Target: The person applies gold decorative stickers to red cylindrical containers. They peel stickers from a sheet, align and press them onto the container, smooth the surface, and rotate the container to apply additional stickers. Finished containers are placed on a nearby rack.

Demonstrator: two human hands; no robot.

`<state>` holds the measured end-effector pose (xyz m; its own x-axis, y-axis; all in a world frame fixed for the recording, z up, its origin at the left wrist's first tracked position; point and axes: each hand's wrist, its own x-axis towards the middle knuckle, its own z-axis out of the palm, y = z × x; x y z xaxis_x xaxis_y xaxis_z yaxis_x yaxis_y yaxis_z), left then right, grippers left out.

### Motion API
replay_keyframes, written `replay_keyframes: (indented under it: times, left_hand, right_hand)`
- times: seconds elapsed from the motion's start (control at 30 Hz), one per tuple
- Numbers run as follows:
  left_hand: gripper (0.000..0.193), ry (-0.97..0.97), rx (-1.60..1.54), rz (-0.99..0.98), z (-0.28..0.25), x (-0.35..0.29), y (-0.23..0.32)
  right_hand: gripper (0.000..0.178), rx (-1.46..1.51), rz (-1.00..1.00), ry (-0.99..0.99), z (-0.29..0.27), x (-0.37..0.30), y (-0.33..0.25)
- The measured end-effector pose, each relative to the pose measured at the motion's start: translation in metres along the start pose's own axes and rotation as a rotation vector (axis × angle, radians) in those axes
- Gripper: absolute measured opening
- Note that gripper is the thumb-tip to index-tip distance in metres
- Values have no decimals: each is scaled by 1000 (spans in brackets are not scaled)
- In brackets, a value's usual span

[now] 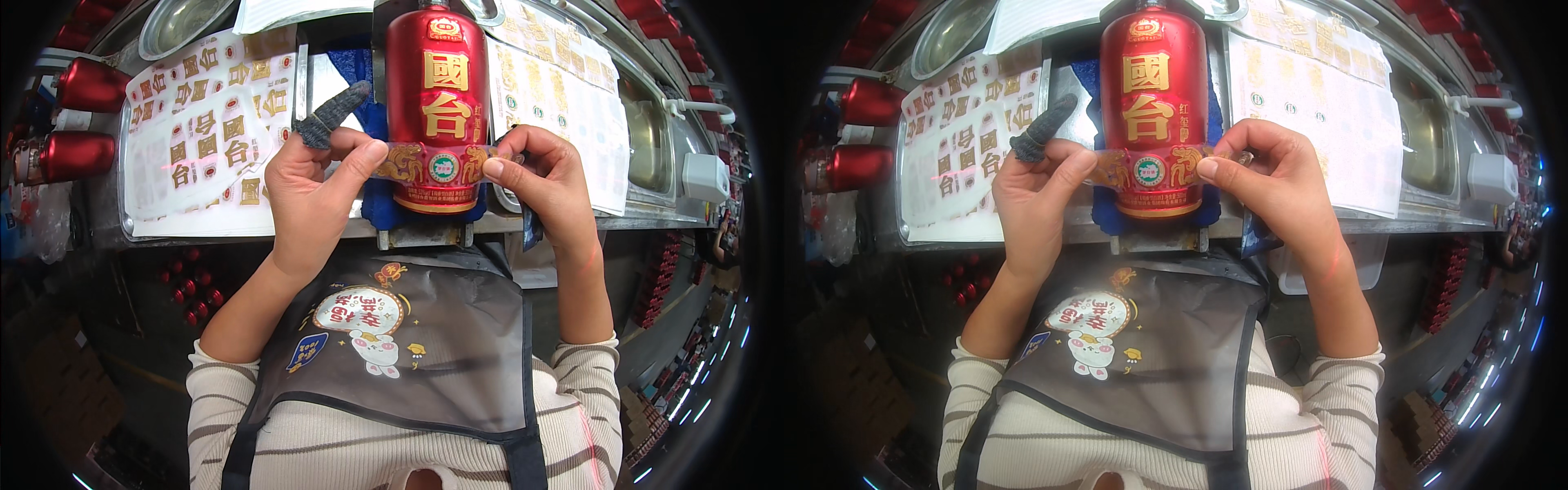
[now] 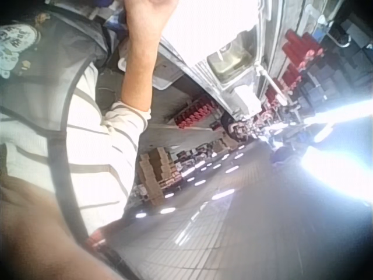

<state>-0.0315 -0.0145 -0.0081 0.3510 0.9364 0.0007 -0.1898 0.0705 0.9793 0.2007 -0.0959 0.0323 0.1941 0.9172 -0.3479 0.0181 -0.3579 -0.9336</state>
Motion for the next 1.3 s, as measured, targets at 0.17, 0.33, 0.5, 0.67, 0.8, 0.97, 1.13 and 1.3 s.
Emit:
replay_keyframes:
  times: [0.17, 0.33, 0.5, 0.67, 0.8, 0.97, 1.13, 1.3]
  left_hand:
    - [12, -7, 26, -29, 1, 1, -1]
    - [12, -4, 42, -20, 2, 1, 0]
    - [11, -23, 70, -28, 2, 3, 0]
    - [16, -79, 141, -33, -2, 8, -6]
    - [45, -82, 218, -71, -3, 8, -5]
    - [81, -284, 319, 17, 1, 8, -8]
    - [90, -339, 262, -80, 3, 7, -3]
    - [85, -332, 308, -32, 0, 8, -3]
  right_hand:
    - [11, 8, -3, -3, 0, 0, -2]
    - [11, -4, 1, -2, 0, 0, -3]
    - [11, 14, 10, -10, -2, 0, -2]
    - [12, -22, 22, -20, -3, 3, -1]
    - [24, -64, -73, 143, -7, 3, 9]
    - [54, -131, -149, 133, 26, -14, -11]
    - [74, -222, -173, 126, 26, -10, -2]
    - [70, -125, -187, 115, 27, -8, -1]
